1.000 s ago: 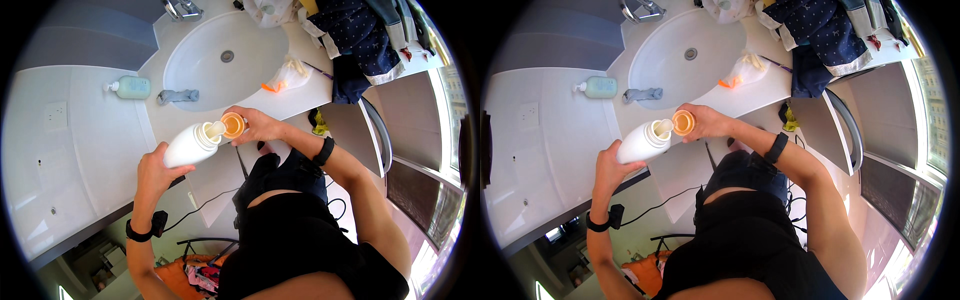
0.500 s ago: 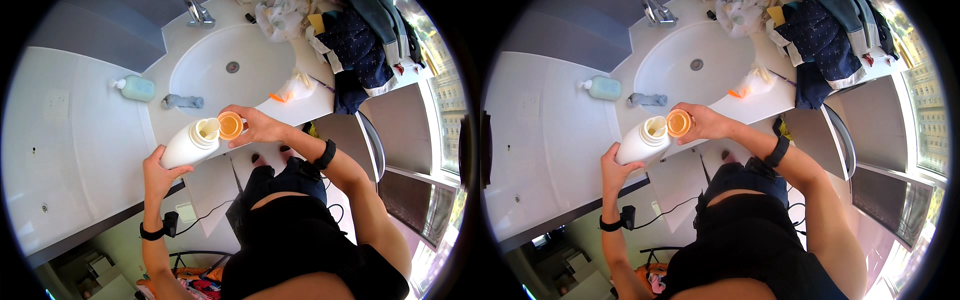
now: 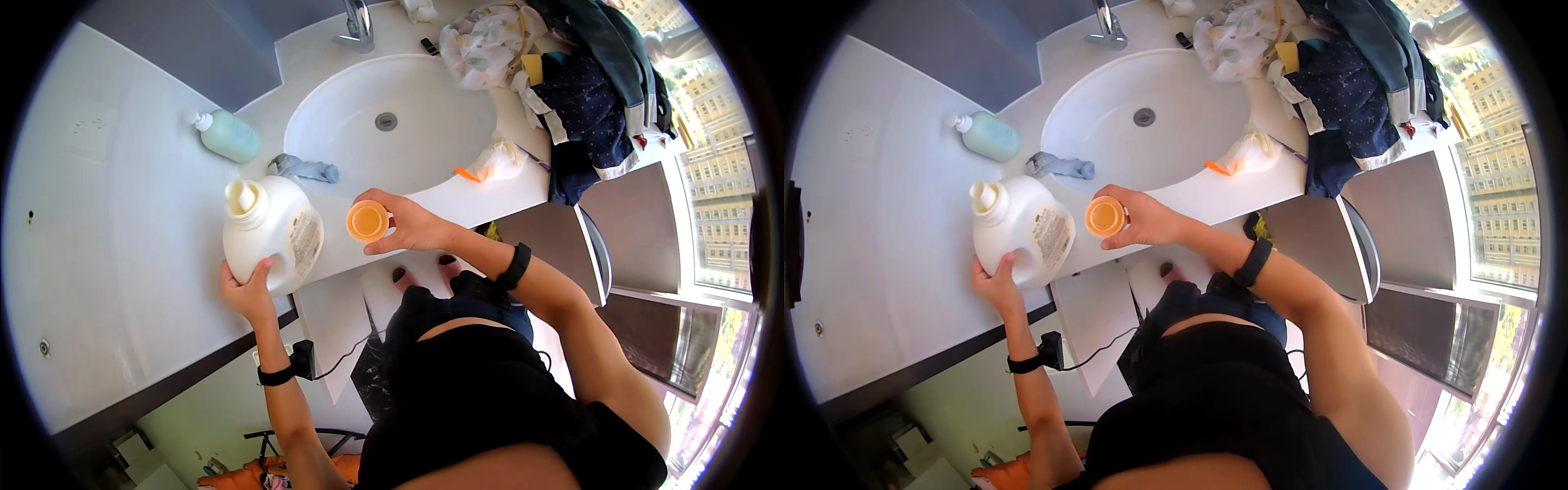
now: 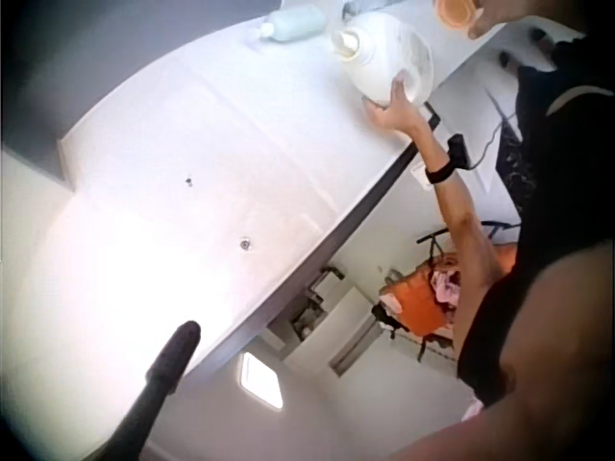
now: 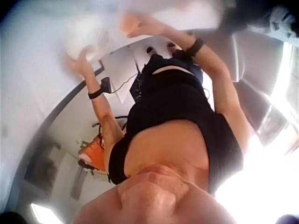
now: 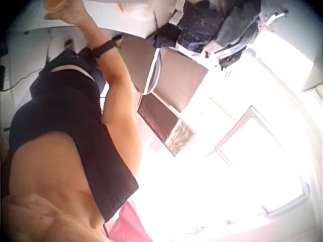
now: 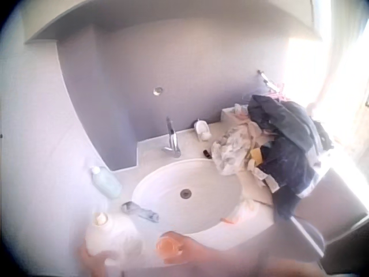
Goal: The person installs a window screen into a large window frame. They then retrieve a pair of scissors from a drawer, return to the window area, open a cabinet under the sink, and use the scissors to cut open a cardboard box. Finally, they remove a white bottle from the box and pour its contents into a small orange cup.
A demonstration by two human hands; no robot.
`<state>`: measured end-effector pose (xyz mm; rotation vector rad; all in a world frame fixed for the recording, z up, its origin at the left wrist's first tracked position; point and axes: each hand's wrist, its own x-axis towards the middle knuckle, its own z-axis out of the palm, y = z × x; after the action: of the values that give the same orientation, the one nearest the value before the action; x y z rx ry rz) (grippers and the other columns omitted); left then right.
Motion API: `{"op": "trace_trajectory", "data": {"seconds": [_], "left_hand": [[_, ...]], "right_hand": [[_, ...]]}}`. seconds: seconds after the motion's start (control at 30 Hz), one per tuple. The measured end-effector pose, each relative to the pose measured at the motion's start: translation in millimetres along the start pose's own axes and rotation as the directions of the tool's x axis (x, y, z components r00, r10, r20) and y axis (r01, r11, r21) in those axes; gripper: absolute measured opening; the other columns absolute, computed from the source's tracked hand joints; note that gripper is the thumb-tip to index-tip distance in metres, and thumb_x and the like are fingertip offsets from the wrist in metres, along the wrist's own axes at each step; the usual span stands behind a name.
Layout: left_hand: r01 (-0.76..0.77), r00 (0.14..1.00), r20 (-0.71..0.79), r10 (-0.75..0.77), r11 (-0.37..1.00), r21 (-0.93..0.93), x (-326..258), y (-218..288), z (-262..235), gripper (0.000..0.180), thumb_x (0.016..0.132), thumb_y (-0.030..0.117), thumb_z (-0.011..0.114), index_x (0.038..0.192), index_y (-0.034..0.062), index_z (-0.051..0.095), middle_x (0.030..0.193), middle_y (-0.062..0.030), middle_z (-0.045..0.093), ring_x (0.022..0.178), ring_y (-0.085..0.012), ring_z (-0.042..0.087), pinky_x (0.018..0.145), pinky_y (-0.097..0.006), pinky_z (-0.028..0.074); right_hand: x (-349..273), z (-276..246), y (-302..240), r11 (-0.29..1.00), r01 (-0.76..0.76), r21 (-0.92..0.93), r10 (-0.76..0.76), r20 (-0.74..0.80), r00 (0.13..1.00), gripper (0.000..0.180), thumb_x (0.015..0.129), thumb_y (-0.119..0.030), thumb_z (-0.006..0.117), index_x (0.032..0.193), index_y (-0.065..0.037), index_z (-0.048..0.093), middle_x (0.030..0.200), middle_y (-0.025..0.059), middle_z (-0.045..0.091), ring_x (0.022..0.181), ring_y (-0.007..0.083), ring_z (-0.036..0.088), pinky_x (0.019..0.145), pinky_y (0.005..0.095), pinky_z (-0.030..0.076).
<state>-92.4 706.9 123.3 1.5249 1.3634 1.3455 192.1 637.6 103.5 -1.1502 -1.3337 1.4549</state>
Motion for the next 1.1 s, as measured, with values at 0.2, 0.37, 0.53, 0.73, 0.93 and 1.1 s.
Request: {"op": "trace_trajectory", "data": {"seconds": [0.2,0.37,0.53,0.73,0.93,1.1], "left_hand": [[-0.062,0.967,-0.253,0.027,0.99,-0.13,10,-28,1,0.028,0.071,0.0,0.069,0.095,-0.0069,0.058,0.092,-0.0111,0.063,0.079,-0.0181,0.061,0.069,-0.03,0.052],[-0.132,0.952,-0.292,0.091,0.983,-0.124,20,-43,3,0.037,0.078,0.007,0.07,0.106,-0.0108,0.053,0.101,-0.0149,0.062,0.084,-0.0209,0.062,0.074,-0.032,0.053],[-0.06,0.952,-0.305,0.017,0.989,-0.134,21,-57,6,0.039,0.072,0.002,0.072,0.105,-0.0095,0.055,0.103,-0.0158,0.063,0.085,-0.0214,0.063,0.074,-0.031,0.054],[0.118,0.993,0.051,-0.106,0.89,-0.44,25,-56,-26,0.037,0.084,0.022,0.068,0.107,-0.0041,0.056,0.099,-0.0098,0.061,0.089,-0.0172,0.058,0.081,-0.031,0.046],[0.28,0.959,0.193,-0.207,0.8,-0.531,22,-34,-29,0.042,0.094,0.037,0.053,0.11,-0.0015,0.053,0.095,-0.0057,0.056,0.089,-0.0149,0.05,0.086,-0.031,0.039],[0.167,0.983,0.04,-0.181,0.774,-0.611,28,-34,0,0.045,0.093,0.034,0.056,0.113,-0.0053,0.053,0.108,-0.0113,0.058,0.102,-0.0199,0.054,0.092,-0.035,0.041]], "right_hand": [[22,23,44,0.923,0.13,-0.363,-0.177,-0.099,0.979,0.061,0.066,-0.023,0.078,0.117,-0.008,0.049,0.118,0.008,0.05,0.115,0.0252,0.042,0.101,0.0382,0.032],[37,40,68,0.921,0.137,-0.366,-0.211,-0.171,0.962,0.058,0.059,-0.026,0.076,0.108,-0.005,0.053,0.113,0.011,0.053,0.111,0.0279,0.046,0.097,0.0389,0.034],[43,59,76,0.925,0.073,-0.372,-0.166,-0.223,0.96,0.058,0.059,-0.024,0.076,0.108,-0.004,0.054,0.114,0.0135,0.054,0.11,0.03,0.047,0.098,0.0388,0.035],[41,69,65,0.95,-0.031,-0.311,-0.047,-0.239,0.97,0.06,0.063,-0.019,0.076,0.117,-0.007,0.051,0.117,0.012,0.051,0.114,0.0298,0.045,0.1,0.0379,0.037],[32,70,60,0.944,-0.037,-0.328,-0.027,-0.189,0.982,0.062,0.063,-0.02,0.076,0.118,-0.008,0.051,0.117,0.0129,0.052,0.113,0.032,0.045,0.1,0.0396,0.036],[28,69,62,0.928,-0.015,-0.373,-0.063,-0.194,0.979,0.063,0.065,-0.02,0.076,0.121,-0.008,0.049,0.119,0.0114,0.051,0.115,0.0299,0.045,0.101,0.0379,0.036]]}}
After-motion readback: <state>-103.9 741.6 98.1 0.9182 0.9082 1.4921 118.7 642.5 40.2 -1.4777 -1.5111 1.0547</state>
